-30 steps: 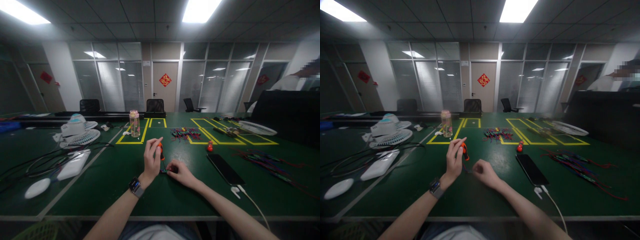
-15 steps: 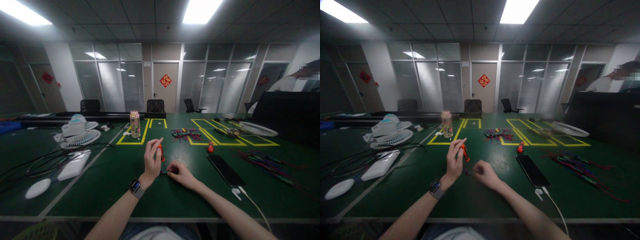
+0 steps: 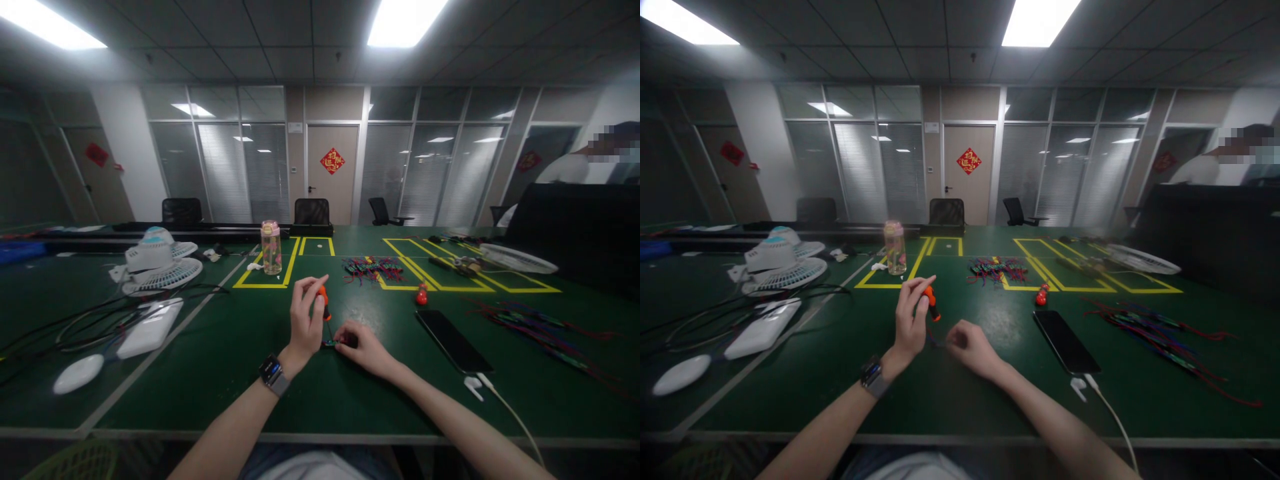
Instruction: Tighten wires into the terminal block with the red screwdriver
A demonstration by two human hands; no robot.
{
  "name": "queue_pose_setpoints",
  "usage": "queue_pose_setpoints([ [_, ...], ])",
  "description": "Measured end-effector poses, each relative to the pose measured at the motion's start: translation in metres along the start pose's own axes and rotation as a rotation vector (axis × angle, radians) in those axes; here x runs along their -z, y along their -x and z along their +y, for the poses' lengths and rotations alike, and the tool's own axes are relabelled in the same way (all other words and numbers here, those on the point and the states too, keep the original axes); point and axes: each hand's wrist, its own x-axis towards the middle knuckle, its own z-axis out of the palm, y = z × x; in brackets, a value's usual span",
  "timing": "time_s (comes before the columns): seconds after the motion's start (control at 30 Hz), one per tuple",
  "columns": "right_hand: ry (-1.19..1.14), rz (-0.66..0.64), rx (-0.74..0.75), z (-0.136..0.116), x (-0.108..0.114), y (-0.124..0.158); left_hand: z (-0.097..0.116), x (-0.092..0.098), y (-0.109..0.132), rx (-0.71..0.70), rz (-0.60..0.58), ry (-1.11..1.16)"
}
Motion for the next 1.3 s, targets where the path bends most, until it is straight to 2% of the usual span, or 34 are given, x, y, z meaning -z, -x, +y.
queue_pose_setpoints([
  [0.13,0.001,-0.008,-0.019,0.0012,-0.0005,-0.0003,-0.0020,-0.0017,0.0000,0.015,-0.008,0.018],
  [0.33,0.003,0.001,-0.018,0.0004,-0.0008,-0.0001,-0.0023,-0.0022,-0.0014,-0.019,0.047,-0.045],
  [0.53,-0.014,0.002,-0.025,-0.0017,0.0002,-0.0001,-0.0013,0.0002,-0.0006,-0.006,-0.023,0.036],
  [0.73,0.001,0.000,-0.028,-0.0024,0.0002,0.0001,-0.0009,-0.0012,-0.0015,-0.007,0.028,-0.010],
  [0.97,0.001,0.001,-0.020,-0.0013,0.0003,0.0001,-0.0003,-0.0001,-0.0012,0.005,-0.026,0.024],
  [1.3,0.009,0.010,-0.008,0.0059,-0.0022,0.0001,-0.0001,-0.0014,-0.0036,0.006,0.047,-0.040],
])
